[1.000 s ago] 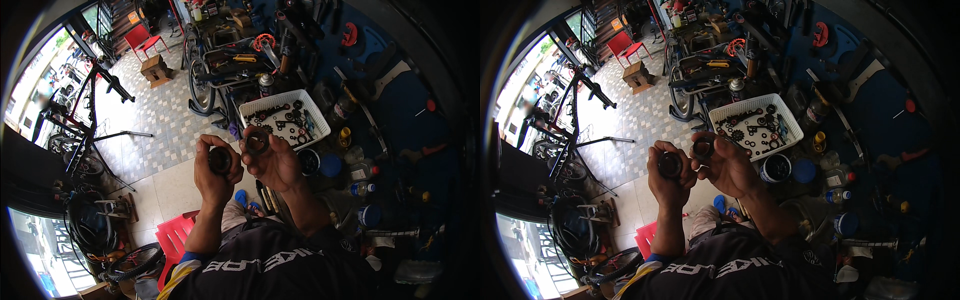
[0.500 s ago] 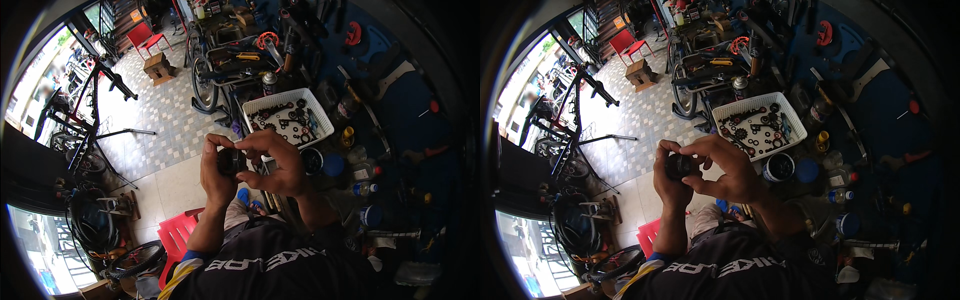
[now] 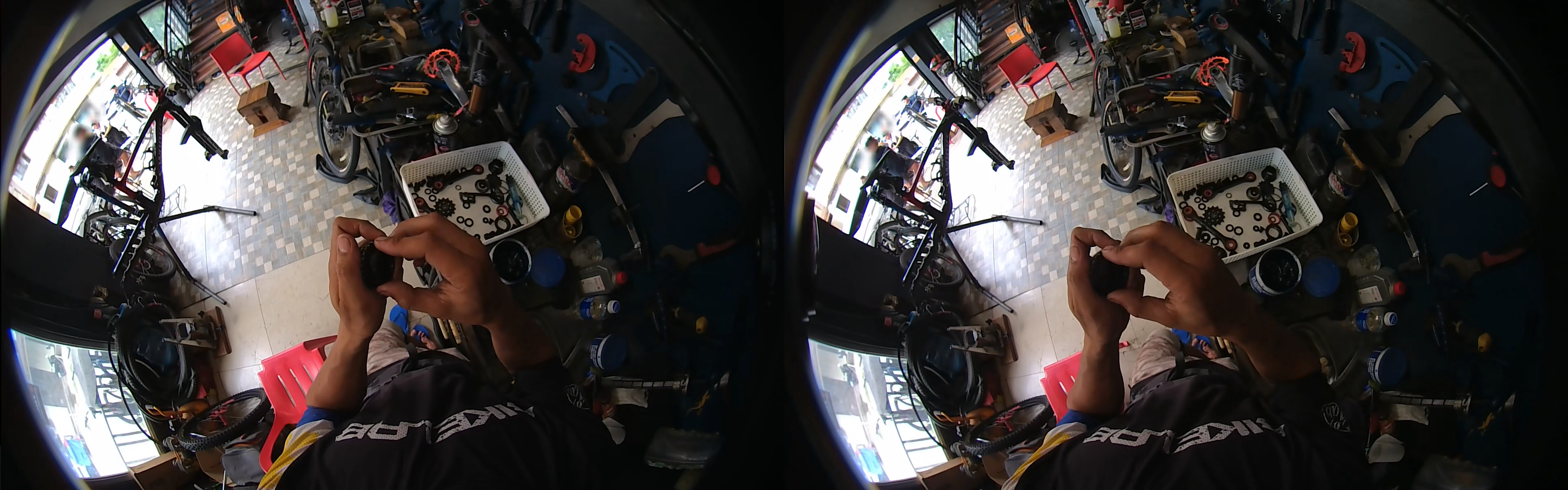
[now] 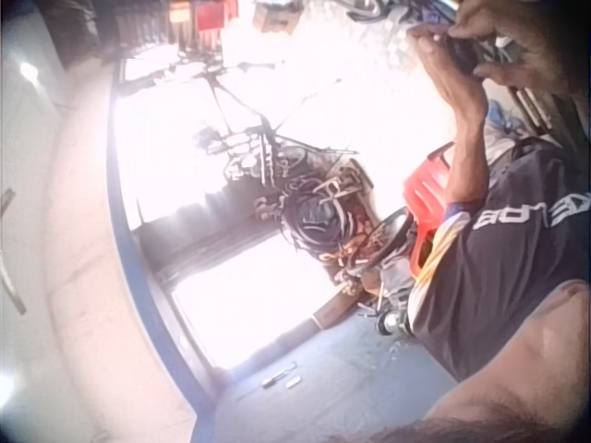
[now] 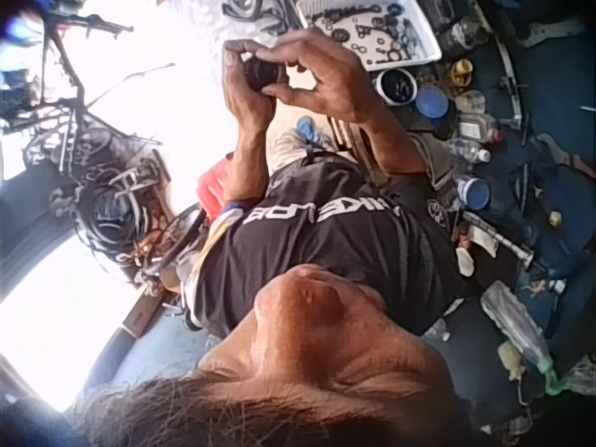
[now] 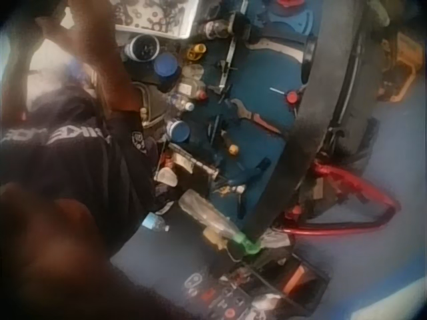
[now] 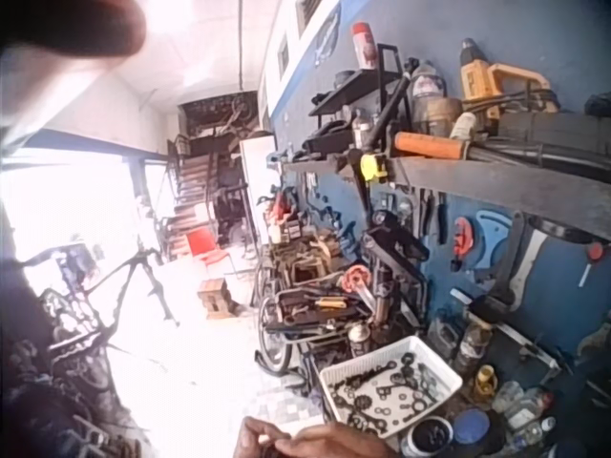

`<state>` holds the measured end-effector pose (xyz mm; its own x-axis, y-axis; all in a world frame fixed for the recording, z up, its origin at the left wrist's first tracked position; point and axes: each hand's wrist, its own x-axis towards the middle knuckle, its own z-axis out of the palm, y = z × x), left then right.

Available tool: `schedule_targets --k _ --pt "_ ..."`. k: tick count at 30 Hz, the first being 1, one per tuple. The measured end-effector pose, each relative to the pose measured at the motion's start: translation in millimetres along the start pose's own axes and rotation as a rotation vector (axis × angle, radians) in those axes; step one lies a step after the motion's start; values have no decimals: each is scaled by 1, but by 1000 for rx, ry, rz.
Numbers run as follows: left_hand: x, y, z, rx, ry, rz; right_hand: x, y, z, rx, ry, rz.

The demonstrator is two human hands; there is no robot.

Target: The person handles small bicycle parts from a white basket, then uses a brush and a cloth to clean a red bicycle fork. The person wipes the fork and places the brush back on the workbench.

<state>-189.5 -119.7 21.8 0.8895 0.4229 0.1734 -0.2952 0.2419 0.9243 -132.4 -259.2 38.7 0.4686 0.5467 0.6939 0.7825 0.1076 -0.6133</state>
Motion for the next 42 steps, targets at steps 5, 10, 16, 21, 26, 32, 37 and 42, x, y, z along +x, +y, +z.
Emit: schedule_targets --k 5,10,16,21,26,32,37,42 --pt "-1 0 -2 28 -20 31 1 -2 -1 -21 -21 -3" --pt "-2 3 -3 73 -41 49 2 -4 -2 -18 -33 21" --pt "-4 8 -1 107 -62 62 0 -4 -3 8 -33 39" --pt "-2 2 -7 130 -67 93 0 -4 -3 4 -41 30" --pt "-1 -3 -13 112 -99 102 1 -4 -3 -8 -34 9" --pt "-1 -7 -15 81 -71 85 2 -8 -4 -70 -35 -24" --pt "0 -4 -14 104 -59 116 2 -12 0 -105 -4 -58" --pt "0 1 -8 154 -34 168 0 -13 3 -121 24 -57"
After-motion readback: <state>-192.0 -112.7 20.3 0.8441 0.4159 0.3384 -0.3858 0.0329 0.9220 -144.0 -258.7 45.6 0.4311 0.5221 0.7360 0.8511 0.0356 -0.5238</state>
